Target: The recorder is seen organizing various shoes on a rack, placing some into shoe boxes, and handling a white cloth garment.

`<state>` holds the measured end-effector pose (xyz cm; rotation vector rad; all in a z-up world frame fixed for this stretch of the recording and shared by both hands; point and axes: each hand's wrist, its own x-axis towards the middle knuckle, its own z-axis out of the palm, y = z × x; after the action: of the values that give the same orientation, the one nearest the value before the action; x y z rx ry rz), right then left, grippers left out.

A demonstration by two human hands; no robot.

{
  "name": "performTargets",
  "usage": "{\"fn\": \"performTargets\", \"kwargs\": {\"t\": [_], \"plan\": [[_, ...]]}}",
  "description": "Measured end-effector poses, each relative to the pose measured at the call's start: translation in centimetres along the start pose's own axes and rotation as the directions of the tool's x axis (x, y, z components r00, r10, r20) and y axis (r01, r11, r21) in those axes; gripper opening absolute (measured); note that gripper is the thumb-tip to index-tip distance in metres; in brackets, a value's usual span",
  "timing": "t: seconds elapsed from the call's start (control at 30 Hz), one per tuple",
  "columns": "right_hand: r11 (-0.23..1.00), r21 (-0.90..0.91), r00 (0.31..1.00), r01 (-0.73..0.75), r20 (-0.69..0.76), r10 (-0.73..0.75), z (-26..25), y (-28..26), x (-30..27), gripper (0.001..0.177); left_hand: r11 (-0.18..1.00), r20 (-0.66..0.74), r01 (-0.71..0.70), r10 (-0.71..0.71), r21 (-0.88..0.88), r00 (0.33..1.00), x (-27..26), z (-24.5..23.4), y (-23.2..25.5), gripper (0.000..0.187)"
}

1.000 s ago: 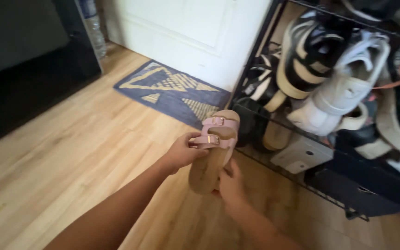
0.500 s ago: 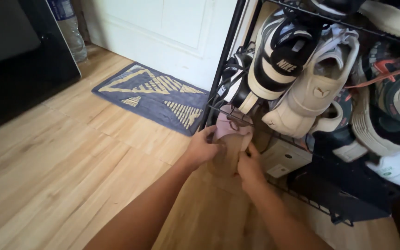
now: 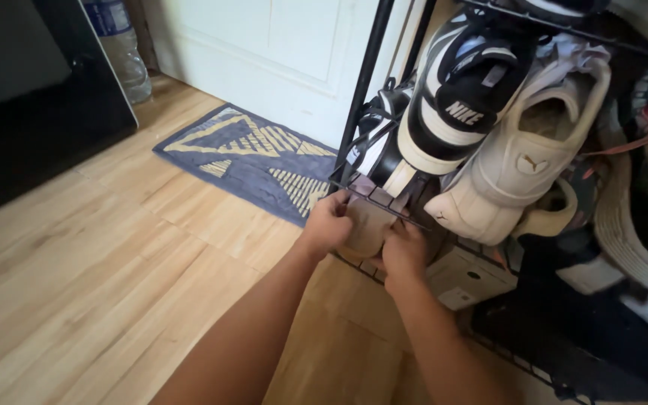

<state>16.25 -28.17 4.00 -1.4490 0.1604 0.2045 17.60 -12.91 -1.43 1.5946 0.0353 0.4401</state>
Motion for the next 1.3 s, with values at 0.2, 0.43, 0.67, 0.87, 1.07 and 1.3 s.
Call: {"fn": "performTargets", "kwargs": {"t": [0.2,0.43,0.67,0.87,1.07,1.3], "plan": [[0.991,0.125,0.992,0.040,0.110,-0.054,-0.2,0.9,1.9,0.054,0.966,-0.148,0.083,-0.047,0.247,0.988,2.5,1.3,-1.6,0.026],[0.937,0.229,0.910,0.263,0.265,-0.320,-0.7,2.2,4.4,0.076,0.934,-0.146,0.111,-0.064,0.341,0.987,3.8,2.4,-2.2,0.066],[0.928,0.091,0.896,0.362,0.239,-0.374,-0.5,3.0,4.9,0.073,0.963,-0.078,0.046,-0.027,0.266,0.997,3.9,2.5,-3.1,0.074],[0.933,-0.036,0.933,0.358,0.047,-0.356,0.8,1.7,1.2,0.059,0.918,-0.037,0.027,-0.014,0.396,0.999,2.5,1.5,-2.3,0.068],[0.989,-0.114,0.993,-0.098,-0.075,0.090,1.6,-0.3,-2.2,0.050,0.862,-0.028,0.204,-0.216,0.464,0.976,0.2,-1.0,5.4,0.068],[0.909,-0.226,0.935,-0.350,-0.022,0.354,4.2,-12.0,-10.5,0.086,0.866,0.046,0.476,-0.488,0.156,0.872,-3.3,-5.1,19.3,0.064]]}}
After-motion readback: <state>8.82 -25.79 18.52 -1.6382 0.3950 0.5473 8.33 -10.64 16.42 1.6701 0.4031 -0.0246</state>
